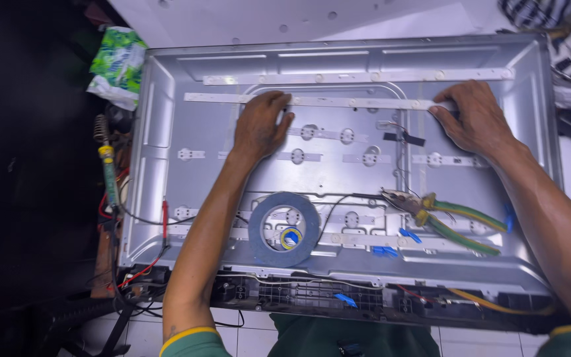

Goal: The person works on the back panel of a disassembled television, using pliers to manipulate wires and components. They handle a roll of blue tape and apply it to a white strip, then use the pliers to cut the tape. The workspace is cluttered with tools and electronic parts.

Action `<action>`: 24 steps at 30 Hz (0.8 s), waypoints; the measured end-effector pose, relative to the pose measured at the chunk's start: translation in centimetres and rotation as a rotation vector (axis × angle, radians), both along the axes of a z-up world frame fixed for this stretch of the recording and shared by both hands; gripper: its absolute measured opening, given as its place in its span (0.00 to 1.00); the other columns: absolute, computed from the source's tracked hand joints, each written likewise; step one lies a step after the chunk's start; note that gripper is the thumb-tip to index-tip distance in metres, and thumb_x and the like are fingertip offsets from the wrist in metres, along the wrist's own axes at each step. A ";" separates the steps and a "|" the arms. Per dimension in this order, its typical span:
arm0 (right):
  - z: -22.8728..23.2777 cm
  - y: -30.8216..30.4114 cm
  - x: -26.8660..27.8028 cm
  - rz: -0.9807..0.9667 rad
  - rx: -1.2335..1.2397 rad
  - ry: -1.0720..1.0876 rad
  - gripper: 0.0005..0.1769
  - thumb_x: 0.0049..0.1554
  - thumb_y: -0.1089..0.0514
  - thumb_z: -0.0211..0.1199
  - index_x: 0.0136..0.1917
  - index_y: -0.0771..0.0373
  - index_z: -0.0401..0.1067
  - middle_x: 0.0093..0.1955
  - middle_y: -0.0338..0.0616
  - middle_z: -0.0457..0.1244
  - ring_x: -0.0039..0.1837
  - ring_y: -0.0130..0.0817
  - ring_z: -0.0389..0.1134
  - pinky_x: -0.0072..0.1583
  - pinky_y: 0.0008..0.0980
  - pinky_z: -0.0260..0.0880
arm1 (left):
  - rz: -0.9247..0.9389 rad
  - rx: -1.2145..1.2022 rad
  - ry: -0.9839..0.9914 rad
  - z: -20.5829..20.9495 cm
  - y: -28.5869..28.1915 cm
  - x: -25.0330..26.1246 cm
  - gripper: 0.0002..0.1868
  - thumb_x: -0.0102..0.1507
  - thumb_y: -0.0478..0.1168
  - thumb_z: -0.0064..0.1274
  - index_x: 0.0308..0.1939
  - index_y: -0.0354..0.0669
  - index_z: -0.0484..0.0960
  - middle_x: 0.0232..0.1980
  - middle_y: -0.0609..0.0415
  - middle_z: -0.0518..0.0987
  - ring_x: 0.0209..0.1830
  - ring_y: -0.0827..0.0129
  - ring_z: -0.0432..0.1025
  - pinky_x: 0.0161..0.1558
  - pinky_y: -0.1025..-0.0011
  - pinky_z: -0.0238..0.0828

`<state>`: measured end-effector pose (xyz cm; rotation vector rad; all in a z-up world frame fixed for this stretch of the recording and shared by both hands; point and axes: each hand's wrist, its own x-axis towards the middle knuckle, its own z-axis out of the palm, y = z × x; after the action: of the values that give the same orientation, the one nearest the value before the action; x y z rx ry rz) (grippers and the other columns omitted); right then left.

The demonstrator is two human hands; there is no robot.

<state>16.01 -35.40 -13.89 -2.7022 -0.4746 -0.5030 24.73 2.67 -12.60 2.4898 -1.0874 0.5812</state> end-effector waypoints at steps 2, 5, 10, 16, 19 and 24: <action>0.0 0.1 0.1 0.008 -0.004 -0.016 0.10 0.58 0.57 0.55 0.48 0.65 0.65 0.44 0.50 0.61 0.51 0.49 0.59 0.56 0.42 0.54 | -0.015 -0.024 -0.005 -0.2 0.0 0.5 0.16 0.56 0.39 0.49 0.46 0.37 0.73 0.44 0.41 0.73 0.42 0.49 0.68 0.43 0.57 0.64; 0.7 0.1 -0.2 0.013 0.018 0.005 0.11 0.57 0.58 0.56 0.51 0.65 0.64 0.44 0.50 0.59 0.49 0.49 0.57 0.54 0.42 0.54 | -0.010 -0.021 0.018 0.5 -0.7 0.5 0.15 0.56 0.39 0.50 0.45 0.39 0.74 0.41 0.40 0.73 0.39 0.49 0.67 0.38 0.57 0.63; 1.1 0.3 -0.3 0.014 0.036 0.024 0.13 0.56 0.58 0.56 0.54 0.64 0.63 0.44 0.49 0.60 0.50 0.46 0.57 0.54 0.41 0.54 | -0.002 -0.056 0.056 0.3 -0.7 1.1 0.12 0.57 0.38 0.51 0.44 0.40 0.75 0.39 0.46 0.69 0.38 0.51 0.65 0.36 0.58 0.62; 1.1 0.3 -0.7 -0.035 0.063 0.106 0.14 0.57 0.55 0.53 0.55 0.61 0.65 0.48 0.49 0.57 0.55 0.47 0.55 0.52 0.41 0.57 | 0.049 -0.115 0.090 0.2 -0.7 0.9 0.09 0.59 0.40 0.49 0.42 0.45 0.75 0.37 0.48 0.68 0.40 0.54 0.63 0.37 0.59 0.62; 0.6 0.2 -0.3 0.001 0.041 0.043 0.13 0.56 0.56 0.55 0.54 0.62 0.64 0.46 0.49 0.58 0.52 0.45 0.56 0.54 0.39 0.56 | 0.032 -0.120 0.092 0.2 -0.5 1.0 0.08 0.59 0.40 0.49 0.41 0.45 0.75 0.37 0.48 0.68 0.39 0.53 0.63 0.36 0.59 0.61; 0.9 0.4 -0.4 0.036 0.055 -0.044 0.07 0.56 0.61 0.55 0.48 0.65 0.62 0.43 0.50 0.56 0.47 0.46 0.56 0.51 0.40 0.57 | 0.022 -0.088 0.095 1.2 -0.7 0.4 0.09 0.59 0.40 0.49 0.41 0.45 0.71 0.38 0.49 0.65 0.40 0.55 0.61 0.24 0.58 0.62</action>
<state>15.57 -35.05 -12.98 -2.6297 -0.5123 -0.5590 25.16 1.96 -11.44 2.4301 -0.9795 0.5008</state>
